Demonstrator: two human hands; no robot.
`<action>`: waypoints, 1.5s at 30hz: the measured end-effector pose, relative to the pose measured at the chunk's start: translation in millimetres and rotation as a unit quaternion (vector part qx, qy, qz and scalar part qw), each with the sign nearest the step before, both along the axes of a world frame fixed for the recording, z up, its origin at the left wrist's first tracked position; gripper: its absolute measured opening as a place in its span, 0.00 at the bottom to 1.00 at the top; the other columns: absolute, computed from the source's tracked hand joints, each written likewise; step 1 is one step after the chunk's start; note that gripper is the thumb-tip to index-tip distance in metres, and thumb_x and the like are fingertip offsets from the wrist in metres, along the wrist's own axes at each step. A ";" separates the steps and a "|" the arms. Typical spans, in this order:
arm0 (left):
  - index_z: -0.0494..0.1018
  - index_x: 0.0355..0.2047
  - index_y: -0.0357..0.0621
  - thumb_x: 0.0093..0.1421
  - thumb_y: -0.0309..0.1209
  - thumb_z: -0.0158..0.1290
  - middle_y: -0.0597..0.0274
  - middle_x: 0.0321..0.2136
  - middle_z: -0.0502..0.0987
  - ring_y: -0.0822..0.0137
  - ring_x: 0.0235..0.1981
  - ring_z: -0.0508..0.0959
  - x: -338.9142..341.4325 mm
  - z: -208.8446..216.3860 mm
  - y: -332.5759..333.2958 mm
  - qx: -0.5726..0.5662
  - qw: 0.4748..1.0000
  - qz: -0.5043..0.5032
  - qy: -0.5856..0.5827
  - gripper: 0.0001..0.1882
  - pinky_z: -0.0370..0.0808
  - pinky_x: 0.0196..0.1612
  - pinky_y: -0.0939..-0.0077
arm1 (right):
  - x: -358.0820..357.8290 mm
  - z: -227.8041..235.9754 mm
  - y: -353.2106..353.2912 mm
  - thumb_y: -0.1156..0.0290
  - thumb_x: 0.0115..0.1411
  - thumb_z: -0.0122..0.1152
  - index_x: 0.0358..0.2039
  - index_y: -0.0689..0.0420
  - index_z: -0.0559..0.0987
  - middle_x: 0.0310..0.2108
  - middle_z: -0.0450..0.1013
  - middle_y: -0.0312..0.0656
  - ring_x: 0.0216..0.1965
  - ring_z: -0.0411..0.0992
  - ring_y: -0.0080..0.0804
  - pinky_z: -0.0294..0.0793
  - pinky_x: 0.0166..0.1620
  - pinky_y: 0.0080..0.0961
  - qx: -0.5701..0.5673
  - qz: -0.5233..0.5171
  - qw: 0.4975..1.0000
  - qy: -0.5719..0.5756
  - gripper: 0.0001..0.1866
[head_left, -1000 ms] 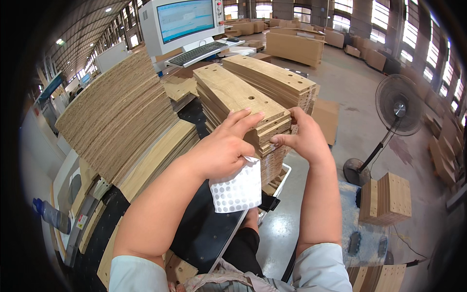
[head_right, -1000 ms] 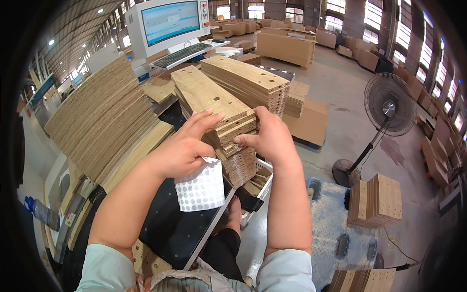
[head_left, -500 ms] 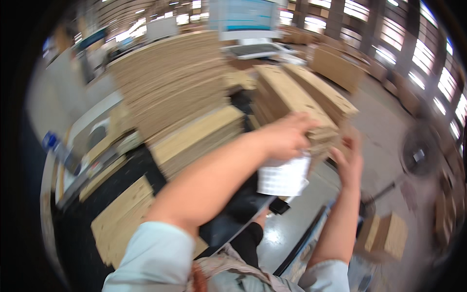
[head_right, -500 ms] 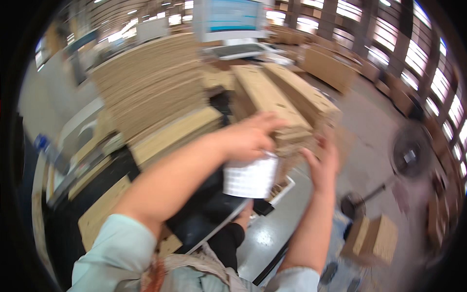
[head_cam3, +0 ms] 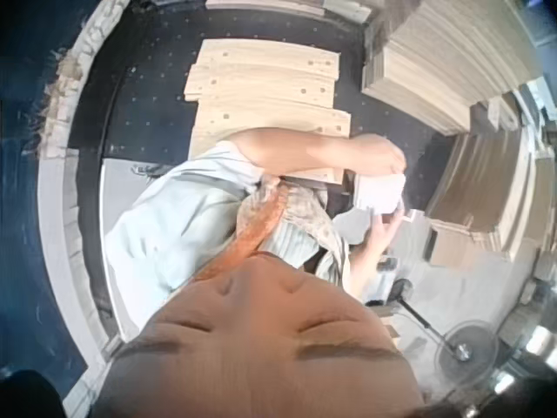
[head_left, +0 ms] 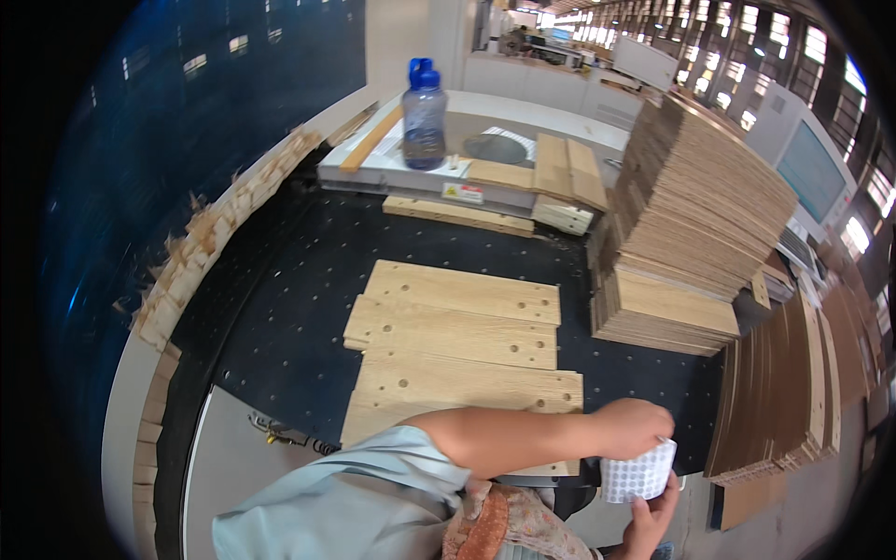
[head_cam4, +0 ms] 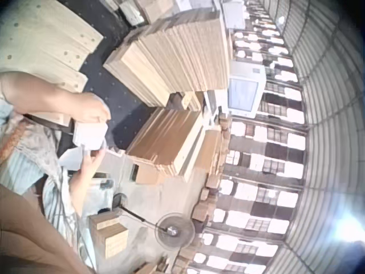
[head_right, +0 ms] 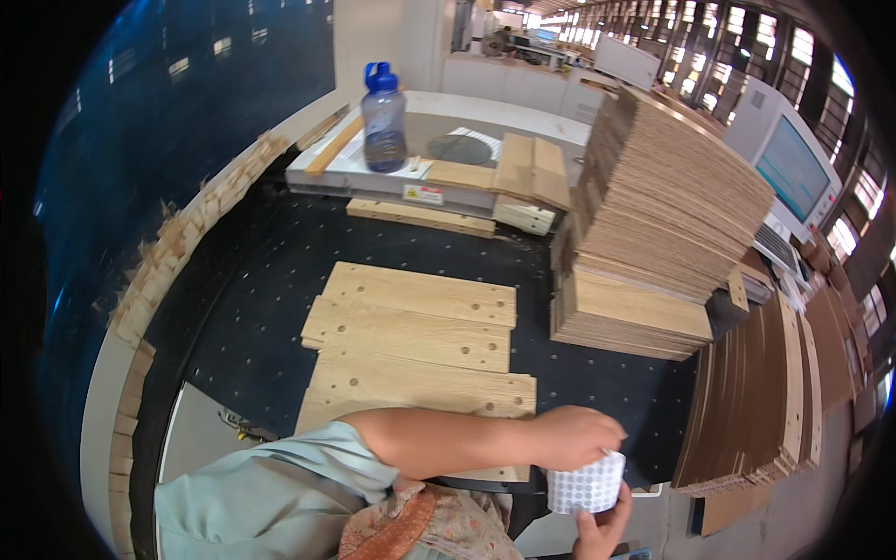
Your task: The person peels circular stickers from a sheet by hand and applies them to cover holes on the edges of stacked wood panels.
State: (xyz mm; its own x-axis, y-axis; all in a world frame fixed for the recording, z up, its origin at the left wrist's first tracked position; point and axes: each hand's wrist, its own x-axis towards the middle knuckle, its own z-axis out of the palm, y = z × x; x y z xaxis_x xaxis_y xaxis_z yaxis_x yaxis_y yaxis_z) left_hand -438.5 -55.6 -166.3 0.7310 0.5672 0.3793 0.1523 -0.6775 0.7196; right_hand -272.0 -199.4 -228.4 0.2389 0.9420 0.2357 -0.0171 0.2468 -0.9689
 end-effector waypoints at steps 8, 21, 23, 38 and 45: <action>0.72 0.39 0.38 0.61 0.36 0.47 0.56 0.30 0.77 0.65 0.32 0.77 -154.4 -28.4 -55.9 -0.272 0.951 0.132 -0.060 0.14 0.72 0.37 0.71 | -114.3 6.3 34.5 0.87 0.45 0.62 0.44 0.61 0.66 0.35 0.70 0.41 0.37 0.71 0.25 0.71 0.41 0.21 -0.115 0.088 0.987 0.075 0.25; 0.72 0.37 0.33 0.65 0.36 0.43 0.65 0.23 0.72 0.79 0.27 0.67 -205.5 -35.0 -77.9 -0.353 0.917 0.033 -0.183 0.16 0.67 0.32 0.79 | -137.9 41.7 13.8 0.87 0.43 0.64 0.41 0.60 0.67 0.32 0.71 0.38 0.35 0.70 0.22 0.69 0.41 0.18 -0.099 0.093 0.990 0.036 0.24; 0.72 0.37 0.33 0.65 0.36 0.43 0.66 0.22 0.71 0.79 0.27 0.67 -209.4 -31.3 -76.7 -0.350 0.920 0.035 -0.174 0.16 0.67 0.31 0.80 | -140.2 44.3 15.8 0.87 0.43 0.64 0.40 0.60 0.67 0.32 0.71 0.38 0.35 0.70 0.22 0.69 0.41 0.18 -0.094 0.103 0.989 0.039 0.24; 0.72 0.36 0.34 0.65 0.32 0.44 0.66 0.29 0.75 0.78 0.31 0.71 -302.7 -47.9 -26.2 -0.414 0.827 0.188 -0.330 0.12 0.71 0.36 0.81 | -166.5 40.1 75.8 0.75 0.39 0.69 0.50 0.63 0.66 0.41 0.68 0.41 0.45 0.66 0.30 0.60 0.52 0.27 -0.075 0.164 0.979 -0.100 0.35; 0.72 0.39 0.33 0.64 0.30 0.44 0.65 0.33 0.75 0.77 0.34 0.73 -326.6 -68.8 -8.1 -0.470 0.739 0.242 -0.417 0.12 0.70 0.39 0.81 | -129.9 24.9 119.8 0.76 0.50 0.61 0.52 0.64 0.66 0.49 0.66 0.42 0.50 0.64 0.31 0.56 0.57 0.28 -0.096 0.051 0.980 -0.164 0.27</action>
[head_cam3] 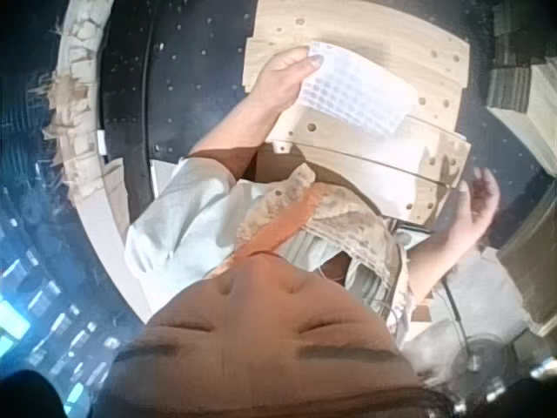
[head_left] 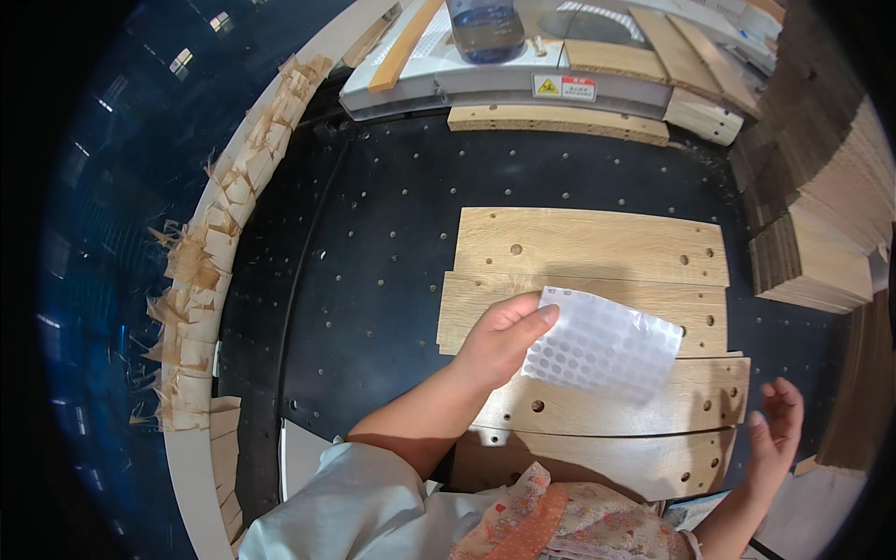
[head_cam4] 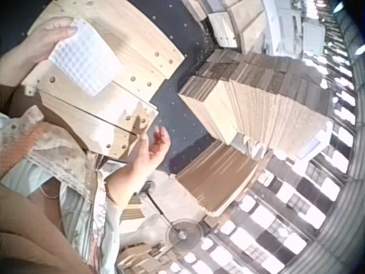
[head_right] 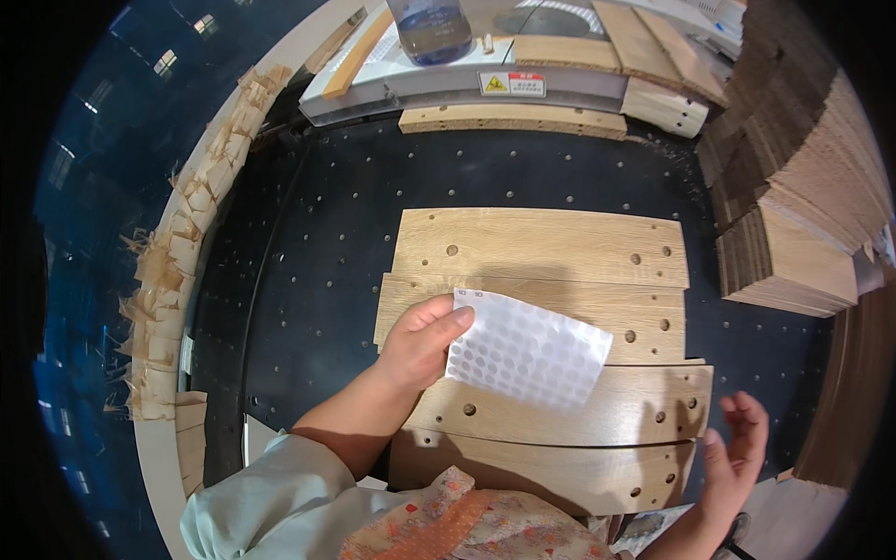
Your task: The person peels circular stickers from a sheet by hand and applies them to cover holes on the edges of stacked wood panels.
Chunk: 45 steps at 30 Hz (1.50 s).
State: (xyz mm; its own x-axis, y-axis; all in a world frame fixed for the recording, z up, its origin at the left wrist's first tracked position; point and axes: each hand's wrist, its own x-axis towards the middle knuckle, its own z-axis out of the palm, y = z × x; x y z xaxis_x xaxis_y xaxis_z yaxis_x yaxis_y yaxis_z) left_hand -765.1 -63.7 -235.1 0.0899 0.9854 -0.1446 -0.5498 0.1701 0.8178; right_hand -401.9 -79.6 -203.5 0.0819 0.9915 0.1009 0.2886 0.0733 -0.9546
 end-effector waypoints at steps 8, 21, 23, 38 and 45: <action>0.70 0.32 0.35 0.61 0.24 0.45 0.63 0.25 0.69 0.71 0.27 0.70 3.2 -14.1 13.4 0.139 0.967 -0.006 0.214 0.05 0.67 0.32 0.78 | 35.2 -51.2 27.9 0.77 0.55 0.56 0.54 0.63 0.63 0.49 0.65 0.41 0.51 0.63 0.28 0.57 0.56 0.24 -0.086 -0.034 0.991 0.096 0.25; 0.71 0.32 0.35 0.62 0.27 0.45 0.61 0.25 0.71 0.71 0.26 0.70 -0.3 -7.2 14.4 0.152 0.940 -0.056 0.300 0.08 0.67 0.31 0.78 | 14.3 -71.1 41.3 0.83 0.55 0.49 0.46 0.60 0.67 0.37 0.60 0.32 0.38 0.61 0.18 0.60 0.44 0.13 -0.106 -0.009 0.985 0.137 0.17; 0.72 0.34 0.35 0.62 0.27 0.45 0.60 0.26 0.72 0.70 0.28 0.72 -0.7 -9.4 13.1 0.136 0.948 -0.065 0.279 0.08 0.68 0.33 0.78 | 11.4 -70.3 42.1 0.84 0.55 0.49 0.46 0.60 0.67 0.36 0.61 0.32 0.38 0.61 0.18 0.59 0.45 0.12 -0.096 -0.010 0.987 0.132 0.17; 0.71 0.41 0.31 0.64 0.25 0.43 0.62 0.35 0.74 0.75 0.36 0.73 -4.2 -33.8 7.6 0.061 0.966 -0.124 0.220 0.11 0.69 0.40 0.81 | 21.5 -59.7 40.9 0.80 0.52 0.53 0.46 0.60 0.69 0.38 0.65 0.33 0.42 0.64 0.22 0.61 0.49 0.18 -0.106 0.043 0.973 0.202 0.18; 0.68 0.21 0.35 0.61 0.27 0.49 0.60 0.15 0.68 0.67 0.18 0.67 5.9 -20.7 11.7 0.182 0.925 -0.057 0.329 0.11 0.65 0.23 0.74 | 22.8 -60.1 39.2 0.83 0.52 0.55 0.46 0.59 0.70 0.39 0.67 0.32 0.35 0.63 0.17 0.64 0.45 0.13 -0.122 0.035 0.965 0.232 0.19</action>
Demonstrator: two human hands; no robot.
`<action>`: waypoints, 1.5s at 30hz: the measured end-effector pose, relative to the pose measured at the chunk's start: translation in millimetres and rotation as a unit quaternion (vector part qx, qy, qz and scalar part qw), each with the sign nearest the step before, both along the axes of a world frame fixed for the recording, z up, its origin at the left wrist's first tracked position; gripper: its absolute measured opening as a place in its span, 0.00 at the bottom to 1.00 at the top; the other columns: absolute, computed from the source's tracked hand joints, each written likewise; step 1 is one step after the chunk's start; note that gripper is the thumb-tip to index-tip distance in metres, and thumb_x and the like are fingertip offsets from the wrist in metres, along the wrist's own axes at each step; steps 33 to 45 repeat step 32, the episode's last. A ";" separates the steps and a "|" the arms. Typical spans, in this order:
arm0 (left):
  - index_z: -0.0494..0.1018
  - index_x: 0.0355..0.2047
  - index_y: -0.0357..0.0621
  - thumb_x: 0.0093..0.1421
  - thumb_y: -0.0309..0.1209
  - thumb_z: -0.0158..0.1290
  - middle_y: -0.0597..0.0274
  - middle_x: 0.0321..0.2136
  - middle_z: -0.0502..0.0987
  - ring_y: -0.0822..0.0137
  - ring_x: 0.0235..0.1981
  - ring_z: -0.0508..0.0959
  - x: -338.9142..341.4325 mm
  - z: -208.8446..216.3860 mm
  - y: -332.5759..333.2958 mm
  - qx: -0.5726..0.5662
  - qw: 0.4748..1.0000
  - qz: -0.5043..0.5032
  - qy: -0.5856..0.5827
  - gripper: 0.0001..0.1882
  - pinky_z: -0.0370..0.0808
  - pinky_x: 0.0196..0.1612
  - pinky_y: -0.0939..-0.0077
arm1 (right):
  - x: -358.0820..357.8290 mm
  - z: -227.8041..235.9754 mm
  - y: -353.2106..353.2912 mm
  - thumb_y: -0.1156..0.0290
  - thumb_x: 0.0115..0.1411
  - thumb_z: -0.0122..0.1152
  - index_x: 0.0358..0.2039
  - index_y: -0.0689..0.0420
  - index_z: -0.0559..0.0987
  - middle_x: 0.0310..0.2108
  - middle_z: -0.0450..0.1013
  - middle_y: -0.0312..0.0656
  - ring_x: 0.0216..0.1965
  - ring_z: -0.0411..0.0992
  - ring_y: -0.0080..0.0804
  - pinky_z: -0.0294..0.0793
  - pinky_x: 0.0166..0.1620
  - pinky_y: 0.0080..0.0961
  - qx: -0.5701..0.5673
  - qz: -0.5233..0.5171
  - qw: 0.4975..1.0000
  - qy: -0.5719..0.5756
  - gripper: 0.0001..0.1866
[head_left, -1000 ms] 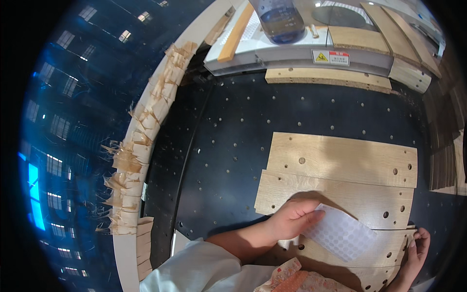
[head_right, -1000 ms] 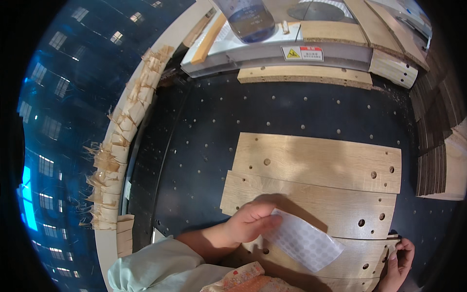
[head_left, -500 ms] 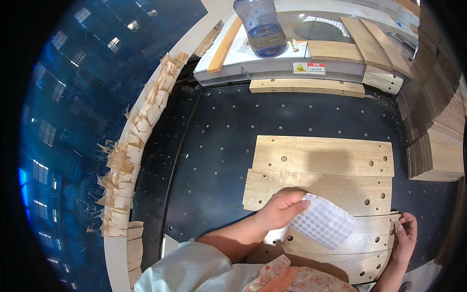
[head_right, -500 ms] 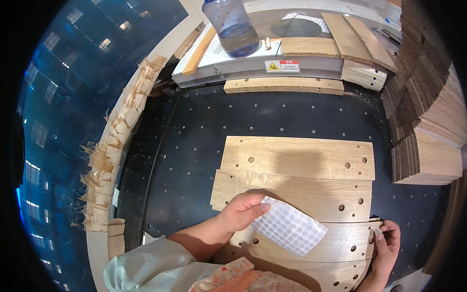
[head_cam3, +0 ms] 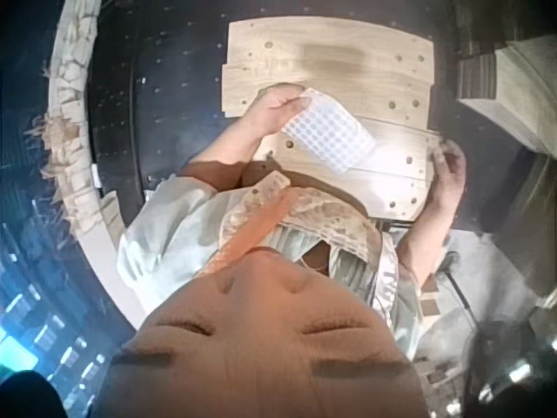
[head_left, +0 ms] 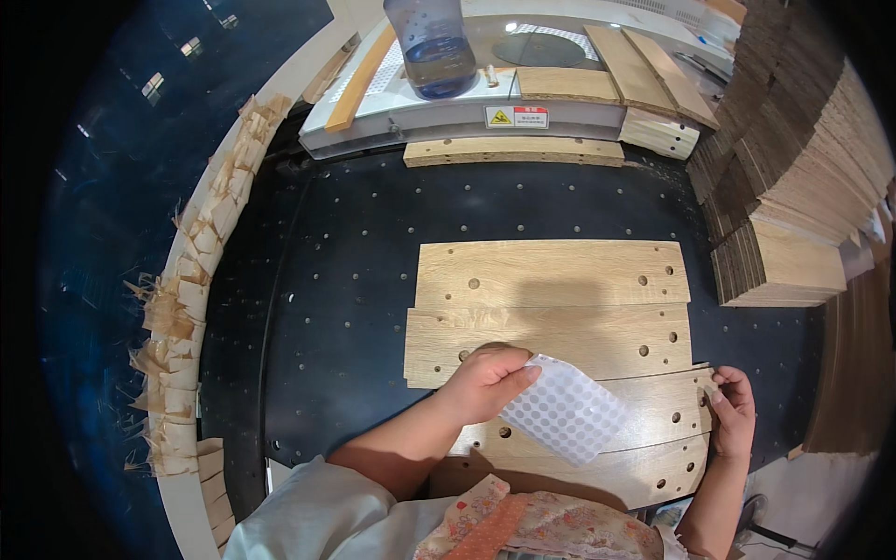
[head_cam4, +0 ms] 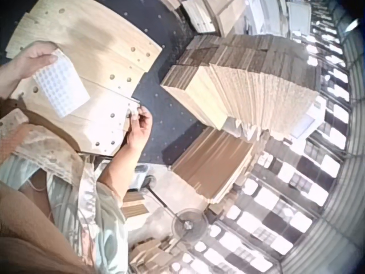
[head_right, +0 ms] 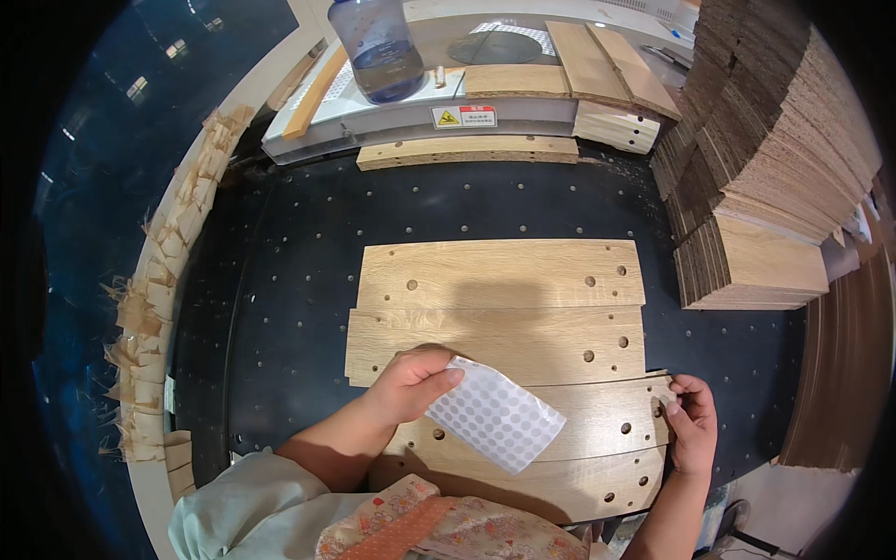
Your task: The person peels circular stickers from a sheet by hand and applies them to cover holes on the edges of stacked wood panels.
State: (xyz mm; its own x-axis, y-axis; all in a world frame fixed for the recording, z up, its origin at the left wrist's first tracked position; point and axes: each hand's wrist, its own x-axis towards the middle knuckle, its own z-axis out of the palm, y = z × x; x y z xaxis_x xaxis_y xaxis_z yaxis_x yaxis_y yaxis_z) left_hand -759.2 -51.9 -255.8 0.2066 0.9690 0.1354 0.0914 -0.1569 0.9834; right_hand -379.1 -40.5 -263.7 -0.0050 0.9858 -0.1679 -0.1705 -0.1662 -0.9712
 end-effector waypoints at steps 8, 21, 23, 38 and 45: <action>0.65 0.20 0.37 0.59 0.30 0.49 0.52 0.14 0.66 0.56 0.18 0.68 -1.8 3.8 2.6 0.048 0.997 -0.008 0.056 0.13 0.63 0.23 0.68 | 4.1 -3.9 0.2 0.81 0.53 0.52 0.45 0.60 0.69 0.40 0.67 0.35 0.43 0.65 0.24 0.63 0.50 0.20 0.027 0.012 1.000 -0.010 0.17; 0.64 0.20 0.37 0.59 0.29 0.49 0.52 0.16 0.66 0.55 0.19 0.68 -5.7 9.4 5.2 0.025 0.998 -0.039 0.040 0.13 0.64 0.25 0.67 | 32.3 -16.7 9.9 0.72 0.57 0.57 0.46 0.59 0.69 0.38 0.71 0.37 0.40 0.68 0.25 0.65 0.49 0.22 0.041 0.044 0.997 0.057 0.17; 0.64 0.20 0.37 0.59 0.29 0.49 0.52 0.15 0.66 0.54 0.19 0.67 -4.1 7.4 5.1 0.038 0.997 -0.032 0.054 0.13 0.64 0.25 0.67 | 37.1 -22.0 8.7 0.73 0.57 0.57 0.48 0.59 0.67 0.37 0.71 0.37 0.36 0.67 0.25 0.67 0.43 0.20 0.048 0.017 0.993 0.106 0.18; 0.65 0.20 0.38 0.57 0.30 0.50 0.49 0.16 0.67 0.46 0.21 0.68 -3.0 25.3 10.8 -0.014 0.999 -0.031 0.034 0.11 0.62 0.24 0.60 | 109.5 -59.4 6.3 0.69 0.62 0.50 0.57 0.61 0.57 0.49 0.63 0.41 0.50 0.64 0.28 0.66 0.55 0.24 0.040 0.028 0.985 0.166 0.25; 0.65 0.20 0.38 0.57 0.30 0.50 0.49 0.16 0.67 0.46 0.21 0.68 -3.0 25.3 10.8 -0.014 0.999 -0.031 0.034 0.11 0.62 0.24 0.60 | 109.5 -59.4 6.3 0.69 0.62 0.50 0.57 0.61 0.57 0.49 0.63 0.41 0.50 0.64 0.28 0.66 0.55 0.24 0.040 0.028 0.985 0.166 0.25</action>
